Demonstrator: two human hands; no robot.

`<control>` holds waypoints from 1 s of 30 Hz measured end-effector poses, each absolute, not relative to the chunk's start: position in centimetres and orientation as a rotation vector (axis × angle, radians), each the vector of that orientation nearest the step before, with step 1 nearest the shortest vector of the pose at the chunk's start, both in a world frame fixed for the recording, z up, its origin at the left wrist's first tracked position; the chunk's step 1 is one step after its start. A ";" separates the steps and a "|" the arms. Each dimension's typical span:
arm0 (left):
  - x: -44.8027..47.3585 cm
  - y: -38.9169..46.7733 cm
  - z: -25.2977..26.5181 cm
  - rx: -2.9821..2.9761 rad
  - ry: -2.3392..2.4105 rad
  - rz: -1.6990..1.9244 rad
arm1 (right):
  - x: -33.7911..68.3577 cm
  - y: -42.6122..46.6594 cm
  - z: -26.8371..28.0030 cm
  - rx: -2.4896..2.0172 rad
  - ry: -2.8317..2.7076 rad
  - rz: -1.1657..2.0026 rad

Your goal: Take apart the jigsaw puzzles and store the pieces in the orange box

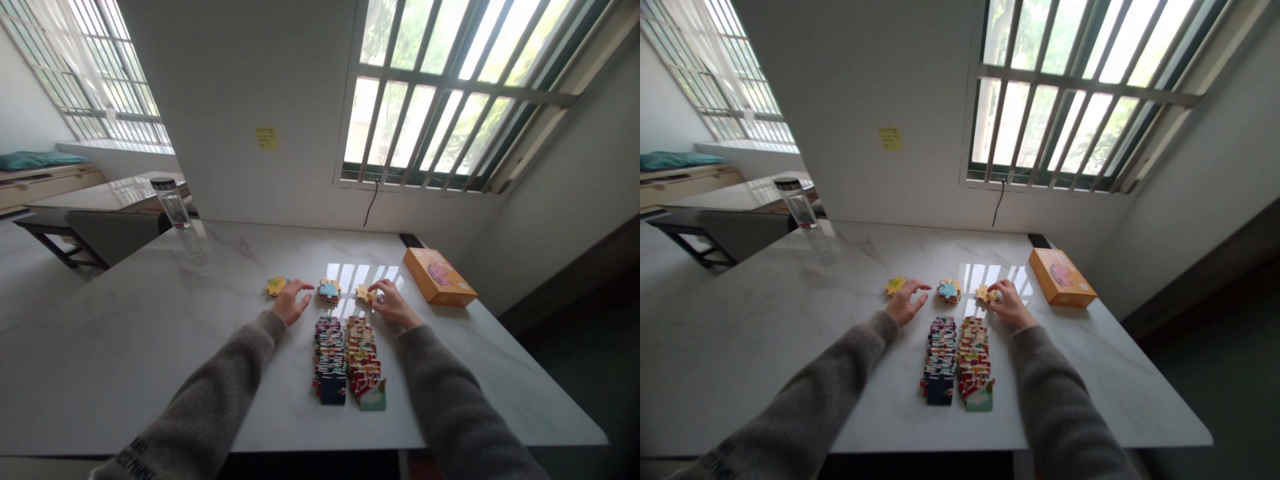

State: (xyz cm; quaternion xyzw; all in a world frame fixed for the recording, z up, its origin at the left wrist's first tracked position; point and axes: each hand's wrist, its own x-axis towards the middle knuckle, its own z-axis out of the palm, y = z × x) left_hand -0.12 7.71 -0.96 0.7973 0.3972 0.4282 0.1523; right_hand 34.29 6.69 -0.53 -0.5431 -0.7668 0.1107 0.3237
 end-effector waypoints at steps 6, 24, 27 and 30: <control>1.9 10.4 -1.3 2.366 1.045 1.183 | 34.4 6.9 -1.9 -1.543 -2.057 0.267; 3.0 9.5 -0.1 2.227 0.835 1.165 | 30.3 5.1 1.6 -1.248 -2.042 0.113; 3.1 8.6 0.6 2.213 0.768 1.193 | 27.2 4.1 3.5 -1.044 -2.185 0.187; 3.1 8.1 0.7 2.177 0.699 1.187 | 25.4 3.8 3.9 -0.981 -2.236 0.279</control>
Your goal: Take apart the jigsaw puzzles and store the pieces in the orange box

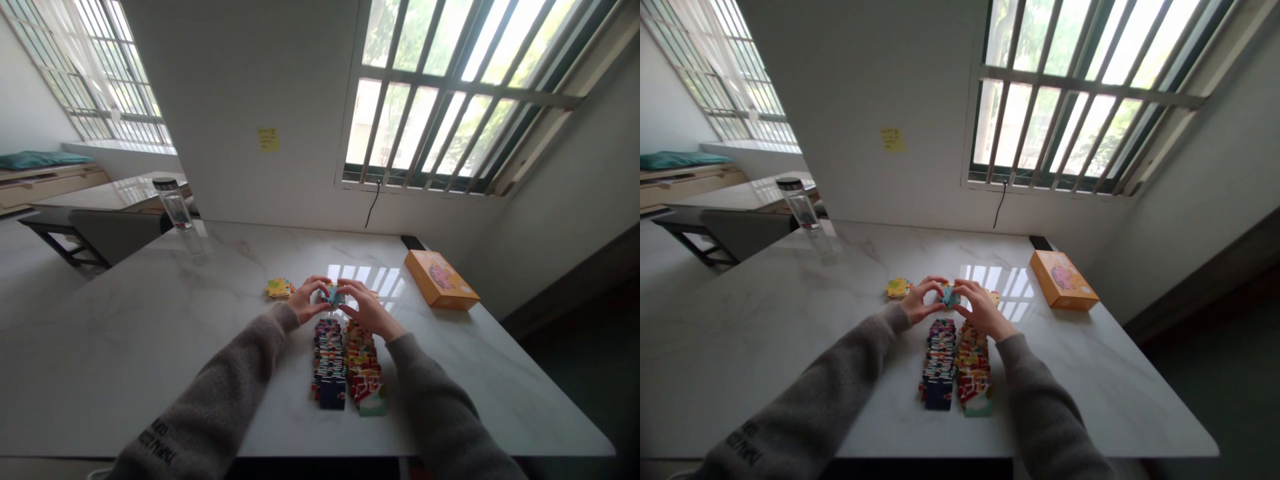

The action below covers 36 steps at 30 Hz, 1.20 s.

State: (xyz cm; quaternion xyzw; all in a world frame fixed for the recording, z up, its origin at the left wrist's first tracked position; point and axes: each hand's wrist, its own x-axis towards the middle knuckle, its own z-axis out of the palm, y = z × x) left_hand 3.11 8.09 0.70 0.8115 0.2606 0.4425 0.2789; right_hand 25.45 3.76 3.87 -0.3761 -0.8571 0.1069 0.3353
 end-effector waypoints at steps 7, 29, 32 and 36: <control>2.7 8.9 -1.1 2.324 0.815 1.183 | 29.1 5.3 2.1 -1.198 -2.077 0.212; 2.9 9.0 -1.4 2.161 0.885 1.268 | 27.7 5.5 1.3 -1.317 -1.867 0.437; 3.1 8.2 -0.7 2.169 0.832 1.325 | 25.8 5.2 1.8 -1.244 -1.827 0.755; 3.7 7.0 -0.4 2.201 0.900 1.388 | 24.4 5.2 1.4 -1.117 -1.711 0.927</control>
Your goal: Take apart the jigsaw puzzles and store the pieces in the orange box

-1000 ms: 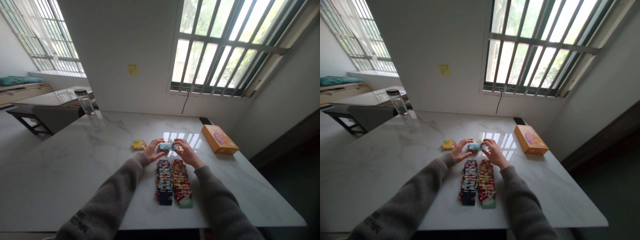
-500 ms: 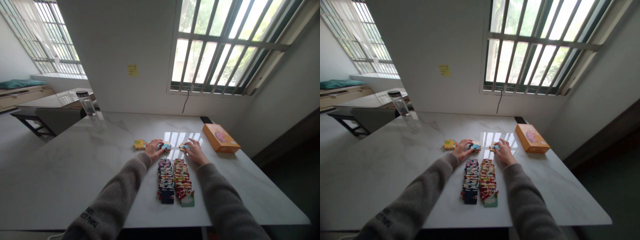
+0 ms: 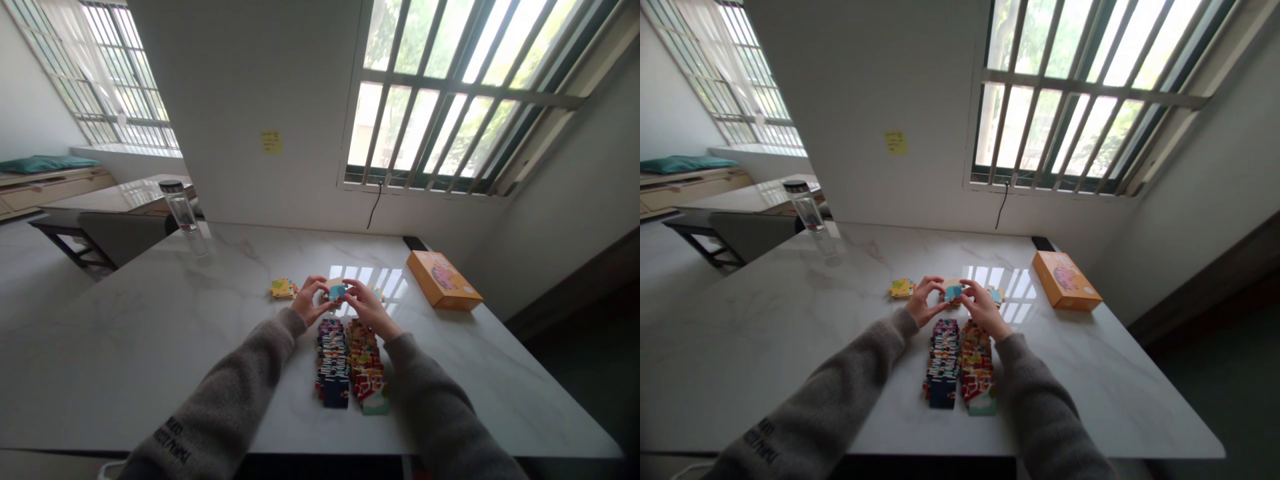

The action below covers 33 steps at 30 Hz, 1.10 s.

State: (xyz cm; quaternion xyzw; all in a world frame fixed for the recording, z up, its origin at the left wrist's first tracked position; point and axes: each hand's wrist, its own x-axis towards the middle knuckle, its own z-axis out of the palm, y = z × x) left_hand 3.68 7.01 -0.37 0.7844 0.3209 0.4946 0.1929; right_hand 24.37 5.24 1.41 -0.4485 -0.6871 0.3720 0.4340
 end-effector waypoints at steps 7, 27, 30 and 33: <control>2.5 5.5 0.7 2.362 0.887 1.337 | 24.2 5.3 1.5 -1.097 -1.553 0.809; 1.8 4.7 1.4 2.642 1.065 1.272 | 22.5 2.7 2.7 -0.988 -1.482 0.977; 1.4 4.6 1.9 2.653 1.023 1.234 | 23.0 2.9 2.3 -1.006 -1.558 0.987; 1.3 4.3 2.4 2.751 0.861 1.097 | 23.1 2.6 2.4 -0.976 -1.644 0.997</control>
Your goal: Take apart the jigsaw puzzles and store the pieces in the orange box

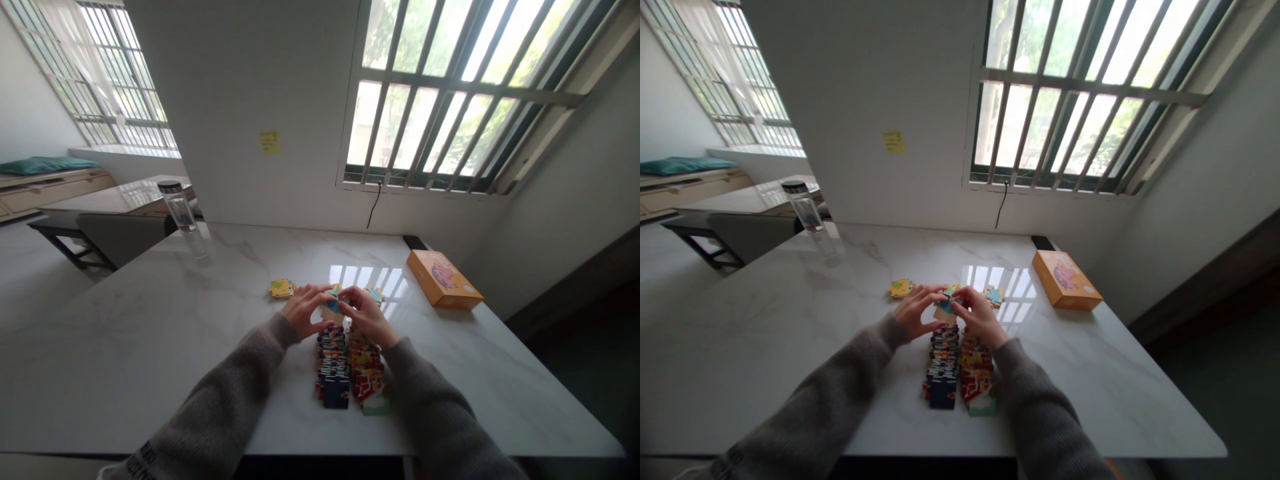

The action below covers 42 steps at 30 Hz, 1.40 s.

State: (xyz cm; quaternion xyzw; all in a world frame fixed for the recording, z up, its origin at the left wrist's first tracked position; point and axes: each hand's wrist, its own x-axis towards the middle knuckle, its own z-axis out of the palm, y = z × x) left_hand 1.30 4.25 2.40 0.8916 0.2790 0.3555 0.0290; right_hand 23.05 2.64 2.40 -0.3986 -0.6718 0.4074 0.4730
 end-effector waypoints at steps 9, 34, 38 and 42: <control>0.0 5.0 2.3 2.874 0.796 1.069 | 22.9 1.9 3.3 -0.924 -1.652 1.037; -9.7 11.5 -2.7 2.287 1.450 1.005 | 25.5 7.4 1.1 -1.166 -2.187 0.220; -9.8 11.5 -2.7 2.294 1.381 1.077 | 25.2 8.2 0.6 -1.244 -2.282 0.266; -9.9 11.5 -2.7 2.332 1.398 1.058 | 25.5 8.4 0.3 -1.259 -2.292 0.278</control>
